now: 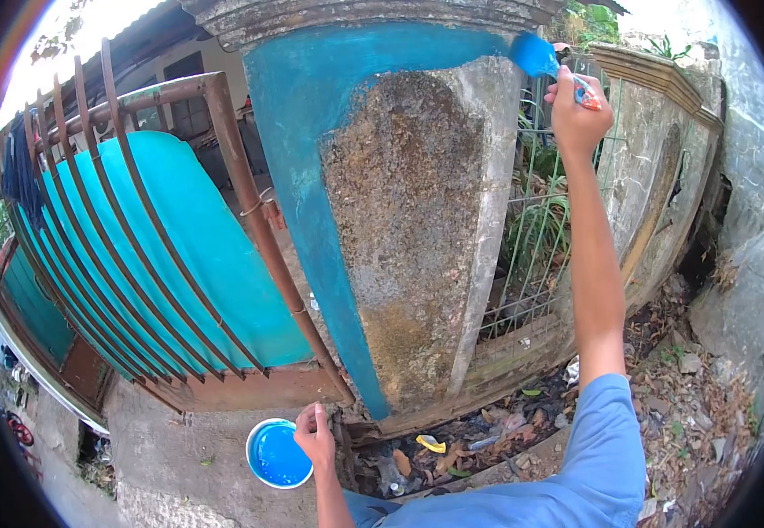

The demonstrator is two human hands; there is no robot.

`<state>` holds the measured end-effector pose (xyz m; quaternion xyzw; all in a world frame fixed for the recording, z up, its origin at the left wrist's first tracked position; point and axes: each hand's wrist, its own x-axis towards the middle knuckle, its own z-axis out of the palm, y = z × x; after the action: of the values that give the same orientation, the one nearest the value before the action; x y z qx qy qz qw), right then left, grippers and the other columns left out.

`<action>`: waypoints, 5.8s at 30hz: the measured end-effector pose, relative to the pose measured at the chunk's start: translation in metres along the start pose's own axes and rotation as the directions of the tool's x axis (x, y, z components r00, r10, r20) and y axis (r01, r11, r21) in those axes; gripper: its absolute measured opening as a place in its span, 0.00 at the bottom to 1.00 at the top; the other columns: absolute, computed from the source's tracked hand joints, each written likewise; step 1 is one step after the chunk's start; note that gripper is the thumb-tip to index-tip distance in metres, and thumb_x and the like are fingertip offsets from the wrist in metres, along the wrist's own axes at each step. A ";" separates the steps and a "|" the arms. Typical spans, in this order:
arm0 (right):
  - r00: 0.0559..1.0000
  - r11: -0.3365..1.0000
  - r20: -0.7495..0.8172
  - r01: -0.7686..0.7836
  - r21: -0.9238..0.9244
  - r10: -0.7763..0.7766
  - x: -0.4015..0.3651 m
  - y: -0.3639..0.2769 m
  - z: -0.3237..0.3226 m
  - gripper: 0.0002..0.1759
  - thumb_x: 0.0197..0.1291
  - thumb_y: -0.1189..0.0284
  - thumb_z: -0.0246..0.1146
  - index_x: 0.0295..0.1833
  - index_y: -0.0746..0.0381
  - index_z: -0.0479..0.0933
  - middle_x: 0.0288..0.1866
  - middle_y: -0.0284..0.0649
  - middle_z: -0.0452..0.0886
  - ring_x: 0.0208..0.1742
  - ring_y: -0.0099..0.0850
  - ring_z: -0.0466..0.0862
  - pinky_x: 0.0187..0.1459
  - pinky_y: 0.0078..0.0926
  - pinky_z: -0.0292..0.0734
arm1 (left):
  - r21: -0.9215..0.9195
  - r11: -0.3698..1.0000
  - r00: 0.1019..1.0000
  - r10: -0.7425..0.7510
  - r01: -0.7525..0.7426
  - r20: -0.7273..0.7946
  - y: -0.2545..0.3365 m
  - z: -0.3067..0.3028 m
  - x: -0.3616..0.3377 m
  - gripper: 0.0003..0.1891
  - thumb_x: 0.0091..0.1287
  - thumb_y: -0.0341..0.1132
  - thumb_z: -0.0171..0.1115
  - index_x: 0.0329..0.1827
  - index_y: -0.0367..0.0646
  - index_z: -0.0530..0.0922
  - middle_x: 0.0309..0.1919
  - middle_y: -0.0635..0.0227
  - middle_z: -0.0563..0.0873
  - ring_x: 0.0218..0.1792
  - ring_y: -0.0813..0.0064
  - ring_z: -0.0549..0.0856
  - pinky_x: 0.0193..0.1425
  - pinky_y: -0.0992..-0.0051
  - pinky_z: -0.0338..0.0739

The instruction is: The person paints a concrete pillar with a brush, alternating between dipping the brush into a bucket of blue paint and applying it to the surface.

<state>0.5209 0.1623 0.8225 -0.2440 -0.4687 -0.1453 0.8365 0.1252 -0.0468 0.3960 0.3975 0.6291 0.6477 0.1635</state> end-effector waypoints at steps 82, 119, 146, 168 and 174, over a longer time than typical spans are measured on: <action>0.953 0.978 0.236 0.163 0.133 -0.191 -0.022 -0.014 0.067 0.10 0.61 0.68 0.65 0.34 0.65 0.80 0.21 0.37 0.83 0.23 0.20 0.84 0.24 0.16 0.78 | -0.187 0.981 0.983 0.080 -0.049 0.164 0.041 0.030 -0.009 0.14 0.70 0.38 0.57 0.45 0.33 0.81 0.43 0.62 0.84 0.43 0.77 0.81 0.49 0.76 0.74; 0.998 0.992 0.049 0.033 -0.126 -0.027 -0.024 0.040 -0.038 0.10 0.60 0.68 0.65 0.32 0.64 0.78 0.20 0.36 0.83 0.21 0.20 0.83 0.25 0.20 0.76 | -0.203 0.978 0.982 0.073 -0.037 0.171 0.051 0.025 -0.019 0.10 0.67 0.35 0.61 0.37 0.34 0.82 0.45 0.60 0.84 0.41 0.76 0.81 0.43 0.76 0.75; 0.985 0.979 0.027 0.175 -0.110 -0.173 0.034 0.052 -0.011 0.12 0.58 0.65 0.65 0.30 0.62 0.79 0.19 0.37 0.82 0.23 0.25 0.84 0.26 0.25 0.77 | -0.158 0.987 0.985 0.002 0.025 0.171 0.052 0.036 -0.022 0.10 0.67 0.35 0.59 0.37 0.35 0.82 0.45 0.61 0.85 0.42 0.75 0.81 0.44 0.75 0.74; 0.937 0.958 0.322 0.041 0.284 -0.136 -0.039 -0.045 0.057 0.11 0.58 0.65 0.66 0.31 0.62 0.80 0.19 0.36 0.82 0.20 0.23 0.83 0.21 0.20 0.74 | -0.243 0.970 0.983 0.070 -0.027 0.172 0.054 0.056 -0.023 0.09 0.66 0.33 0.60 0.35 0.35 0.83 0.44 0.60 0.85 0.42 0.76 0.81 0.43 0.77 0.74; 0.988 0.998 0.145 0.056 0.017 -0.058 -0.010 0.040 -0.018 0.10 0.61 0.70 0.65 0.37 0.67 0.79 0.24 0.38 0.83 0.23 0.20 0.82 0.25 0.16 0.76 | -0.239 0.970 0.980 0.084 -0.038 0.182 0.046 0.055 -0.020 0.10 0.66 0.33 0.61 0.36 0.34 0.83 0.44 0.59 0.85 0.42 0.75 0.81 0.45 0.76 0.75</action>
<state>0.5471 0.1861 0.7954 -0.2351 -0.5362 -0.1480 0.7970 0.1904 -0.0308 0.4273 0.4549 0.5170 0.6811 0.2487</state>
